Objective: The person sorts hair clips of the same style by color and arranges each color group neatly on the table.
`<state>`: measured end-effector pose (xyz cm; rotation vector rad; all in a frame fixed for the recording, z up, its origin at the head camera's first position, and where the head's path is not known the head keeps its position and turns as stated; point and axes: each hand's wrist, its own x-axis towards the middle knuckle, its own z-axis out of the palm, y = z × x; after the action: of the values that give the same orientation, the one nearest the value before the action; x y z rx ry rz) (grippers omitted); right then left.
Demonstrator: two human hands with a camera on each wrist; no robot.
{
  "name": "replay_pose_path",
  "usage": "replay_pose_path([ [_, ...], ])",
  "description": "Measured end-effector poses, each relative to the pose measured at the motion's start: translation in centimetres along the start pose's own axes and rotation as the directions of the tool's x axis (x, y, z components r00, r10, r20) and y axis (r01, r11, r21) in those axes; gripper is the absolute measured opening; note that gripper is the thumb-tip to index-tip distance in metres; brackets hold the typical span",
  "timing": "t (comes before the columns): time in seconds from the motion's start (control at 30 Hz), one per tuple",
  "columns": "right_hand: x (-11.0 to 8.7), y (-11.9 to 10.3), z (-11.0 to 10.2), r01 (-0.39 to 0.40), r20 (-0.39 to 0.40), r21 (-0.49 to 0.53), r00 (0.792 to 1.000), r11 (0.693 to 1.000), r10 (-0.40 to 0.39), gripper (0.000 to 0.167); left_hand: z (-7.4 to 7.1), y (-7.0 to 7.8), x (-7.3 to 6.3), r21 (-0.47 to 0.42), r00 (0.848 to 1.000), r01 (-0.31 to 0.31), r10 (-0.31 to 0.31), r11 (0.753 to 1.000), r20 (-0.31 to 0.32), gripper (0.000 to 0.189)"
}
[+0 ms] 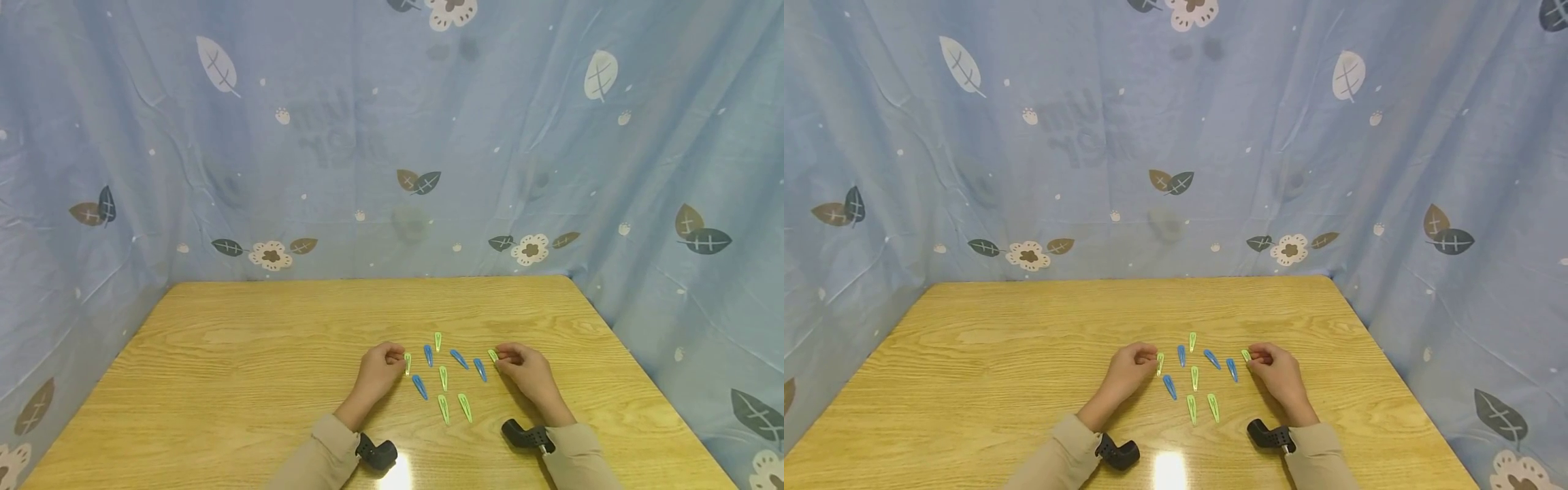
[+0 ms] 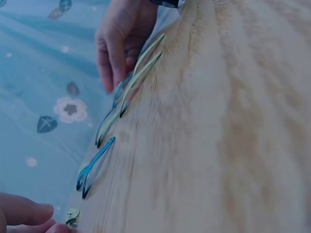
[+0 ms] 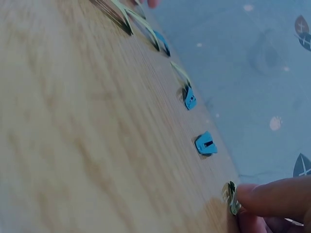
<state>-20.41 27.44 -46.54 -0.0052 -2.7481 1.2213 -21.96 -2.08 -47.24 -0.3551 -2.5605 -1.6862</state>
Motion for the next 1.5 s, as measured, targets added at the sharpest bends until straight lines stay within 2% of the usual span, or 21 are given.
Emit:
replay_pose_path([
  [0.3, 0.1, -0.1, 0.3, -0.006, -0.002, -0.033, 1.0, 0.999, 0.006, 0.028, 0.5, 0.0, 0.2, 0.049, 1.0, -0.008, 0.009, 0.999, -0.019, 0.014],
  [0.53, -0.1, -0.6, 0.3, -0.013, 0.0, -0.051, 1.0, 0.999, 0.013, 0.029, 0.8, 0.3, 0.3, 0.127, 0.999, -0.022, 0.027, 0.992, -0.043, 0.013],
  [0.77, -0.2, -1.1, 0.2, -0.037, 0.011, -0.055, 0.999, 0.998, 0.037, 0.027, 0.8, 0.5, 0.2, 0.182, 0.999, -0.013, 0.021, 0.983, -0.042, 0.013],
  [1.03, -0.3, -1.0, 0.2, -0.034, 0.008, -0.045, 0.999, 0.998, 0.034, 0.028, 0.7, 0.6, 0.2, 0.246, 0.998, -0.038, 0.049, 0.968, -0.037, 0.014],
  [1.13, -0.3, -1.1, 0.2, -0.037, 0.006, -0.037, 0.999, 0.999, 0.038, 0.028, 0.5, 0.6, 0.1, 0.229, 0.998, -0.045, 0.052, 0.972, -0.023, 0.016],
  [1.23, -0.3, -1.1, 0.2, -0.045, 0.005, -0.034, 0.999, 0.998, 0.046, 0.028, 0.2, 0.5, 0.2, 0.158, 0.999, -0.041, 0.043, 0.987, -0.004, 0.018],
  [1.37, -0.3, -1.1, 0.2, -0.055, 0.01, -0.023, 0.998, 0.998, 0.055, 0.028, -0.3, 0.0, 0.5, 0.042, 1.0, 0.015, -0.016, 0.999, 0.024, 0.022],
  [1.5, -0.3, -1.1, 0.1, -0.054, 0.014, -0.02, 0.998, 0.998, 0.054, 0.028, -1.1, -0.5, 0.7, -0.066, 0.996, 0.08, -0.077, 0.995, 0.042, 0.025],
])
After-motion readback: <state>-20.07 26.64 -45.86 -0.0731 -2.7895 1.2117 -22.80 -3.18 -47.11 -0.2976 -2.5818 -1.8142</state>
